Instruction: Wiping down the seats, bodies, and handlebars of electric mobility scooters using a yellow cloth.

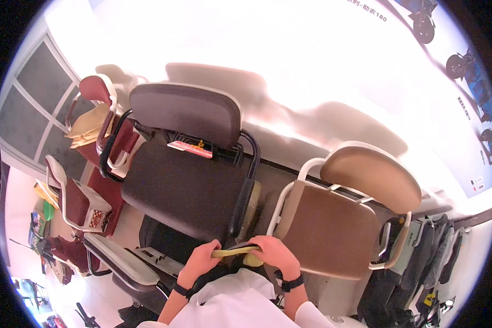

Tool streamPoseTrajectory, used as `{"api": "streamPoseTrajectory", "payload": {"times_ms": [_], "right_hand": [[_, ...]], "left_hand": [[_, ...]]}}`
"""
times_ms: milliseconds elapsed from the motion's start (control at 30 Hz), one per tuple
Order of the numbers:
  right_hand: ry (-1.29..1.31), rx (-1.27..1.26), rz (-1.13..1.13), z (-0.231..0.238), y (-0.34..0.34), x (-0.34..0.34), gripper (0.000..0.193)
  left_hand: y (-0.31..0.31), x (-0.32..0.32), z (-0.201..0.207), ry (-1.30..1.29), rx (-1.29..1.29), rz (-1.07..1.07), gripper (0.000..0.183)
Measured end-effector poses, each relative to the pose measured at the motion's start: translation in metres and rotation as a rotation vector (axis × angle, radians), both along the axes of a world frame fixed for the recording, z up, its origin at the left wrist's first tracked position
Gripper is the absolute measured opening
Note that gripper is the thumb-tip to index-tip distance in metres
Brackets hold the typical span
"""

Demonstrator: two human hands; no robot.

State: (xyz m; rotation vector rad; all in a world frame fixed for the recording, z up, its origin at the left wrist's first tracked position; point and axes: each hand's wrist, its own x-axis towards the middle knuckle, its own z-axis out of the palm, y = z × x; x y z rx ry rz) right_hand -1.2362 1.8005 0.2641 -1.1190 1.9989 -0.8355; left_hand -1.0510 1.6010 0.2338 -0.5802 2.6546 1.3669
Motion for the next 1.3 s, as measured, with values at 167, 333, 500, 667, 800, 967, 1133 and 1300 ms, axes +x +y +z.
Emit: {"api": "streamPoseTrajectory", "payload": {"times_ms": [167,333,500,667,800,967,1133,1300], "right_hand": [[0.193,-0.257,-0.382,-0.043,-0.043,-0.076,0.039],[0.267,-0.473,-0.737,-0.137,-0.104,-0.113,0.066],[-0.222,-0.083,-0.532,-0.187,-0.123,-0.085,0.093],[-0.286,0.009,-0.688,-0.2,-0.14,-0.079,0.095],[-0.184,-0.101,-0.779,-0.192,-0.16,-0.079,0.077],[0.042,-0.207,-0.689,-0.223,-0.158,-0.102,0.074],[-0.209,0.082,-0.803,-0.203,-0.195,-0.176,0.074],[0.387,0.008,-0.699,-0.197,-0.229,-0.259,0.064]], "left_hand": [[-0.036,-0.098,-0.005,0.369,-0.419,0.239,0.024],[-0.029,-0.189,-0.046,0.227,-0.593,0.41,0.091],[0.006,-0.174,-0.173,0.019,-0.009,0.373,0.091],[0.016,-0.17,-0.146,0.111,-0.148,0.433,0.076],[0.013,-0.178,-0.142,0.137,-0.095,0.52,0.067],[0.003,-0.209,-0.156,0.102,-0.17,0.477,0.051],[-0.022,-0.266,-0.146,0.098,-0.07,0.455,0.054],[-0.042,-0.344,-0.168,0.163,0.015,0.424,0.054]]}}
